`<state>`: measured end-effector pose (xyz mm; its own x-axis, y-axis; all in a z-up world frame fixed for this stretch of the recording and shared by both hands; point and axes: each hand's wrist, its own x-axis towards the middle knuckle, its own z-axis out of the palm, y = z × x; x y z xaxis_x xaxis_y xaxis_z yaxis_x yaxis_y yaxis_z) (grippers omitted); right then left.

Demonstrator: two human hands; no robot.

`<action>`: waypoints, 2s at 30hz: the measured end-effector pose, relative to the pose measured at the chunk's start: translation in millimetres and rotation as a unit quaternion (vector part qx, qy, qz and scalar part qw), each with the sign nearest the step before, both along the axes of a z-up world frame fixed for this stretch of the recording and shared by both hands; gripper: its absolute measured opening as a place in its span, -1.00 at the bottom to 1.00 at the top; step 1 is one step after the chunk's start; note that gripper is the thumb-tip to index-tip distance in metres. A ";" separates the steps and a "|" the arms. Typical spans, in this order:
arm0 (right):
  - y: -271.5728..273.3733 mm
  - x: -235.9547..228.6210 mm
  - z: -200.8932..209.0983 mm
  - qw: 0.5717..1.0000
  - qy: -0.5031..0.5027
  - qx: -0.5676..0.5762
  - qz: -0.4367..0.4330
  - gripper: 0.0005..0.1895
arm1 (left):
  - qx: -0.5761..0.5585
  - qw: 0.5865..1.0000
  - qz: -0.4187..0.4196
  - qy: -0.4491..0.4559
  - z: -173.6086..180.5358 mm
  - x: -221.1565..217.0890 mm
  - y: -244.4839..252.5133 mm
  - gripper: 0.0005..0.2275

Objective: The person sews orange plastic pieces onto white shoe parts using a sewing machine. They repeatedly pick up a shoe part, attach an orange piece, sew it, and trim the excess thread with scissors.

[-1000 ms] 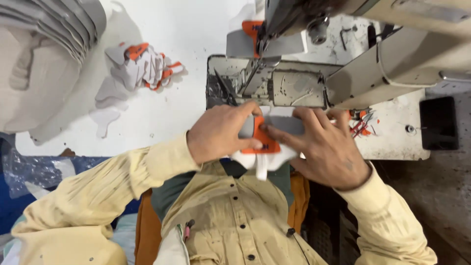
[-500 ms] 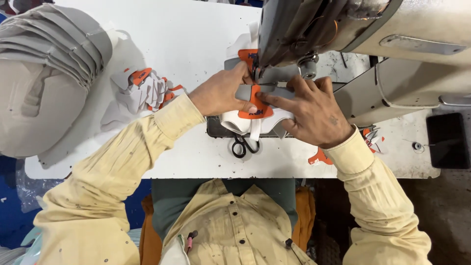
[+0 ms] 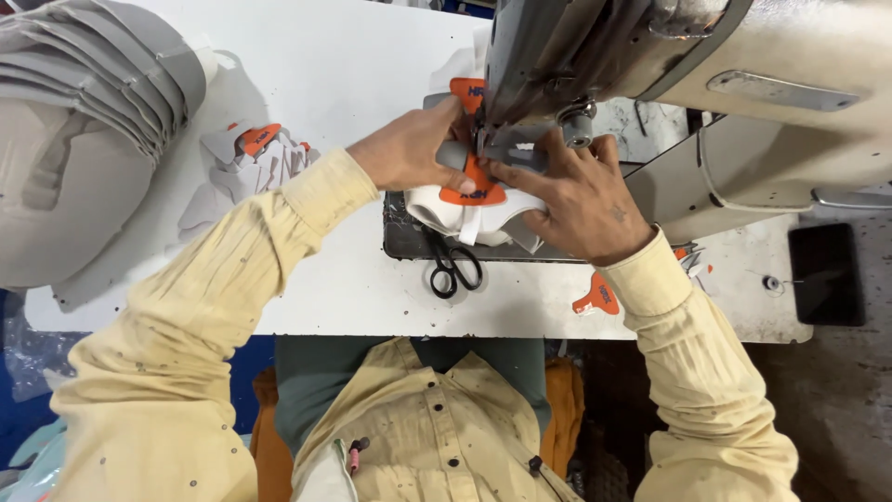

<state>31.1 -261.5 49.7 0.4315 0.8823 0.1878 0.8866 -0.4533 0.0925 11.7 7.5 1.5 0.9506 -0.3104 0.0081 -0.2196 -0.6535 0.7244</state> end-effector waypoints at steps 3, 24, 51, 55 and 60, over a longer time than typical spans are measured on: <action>-6.1 -0.3 -9.5 0.999 0.023 0.029 0.008 -0.32 | -0.018 0.998 -0.023 -0.053 -11.0 3.9 4.0 -0.25; -12.1 9.8 1.2 0.999 0.021 0.017 0.041 -0.52 | 0.056 0.996 0.025 -0.070 -11.5 -5.5 0.5 -0.39; 31.4 -72.3 -33.2 0.982 -0.037 0.132 -0.130 -0.42 | 0.162 0.975 -0.143 -0.041 40.4 61.6 7.1 -0.48; 49.3 -87.1 -32.9 0.974 -0.049 0.133 -0.177 -0.42 | 0.199 0.956 -0.188 -0.109 37.7 77.9 5.1 -0.50; 61.7 -91.2 -31.3 0.971 -0.064 0.104 -0.205 -0.40 | 0.226 0.946 -0.183 -0.143 16.2 95.9 5.7 -0.52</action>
<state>-60.1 -199.8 18.3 0.6998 0.5786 0.4189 0.6145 -0.7866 0.0599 107.6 13.2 17.7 0.7571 -0.6523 0.0369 -0.6365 -0.7237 0.2666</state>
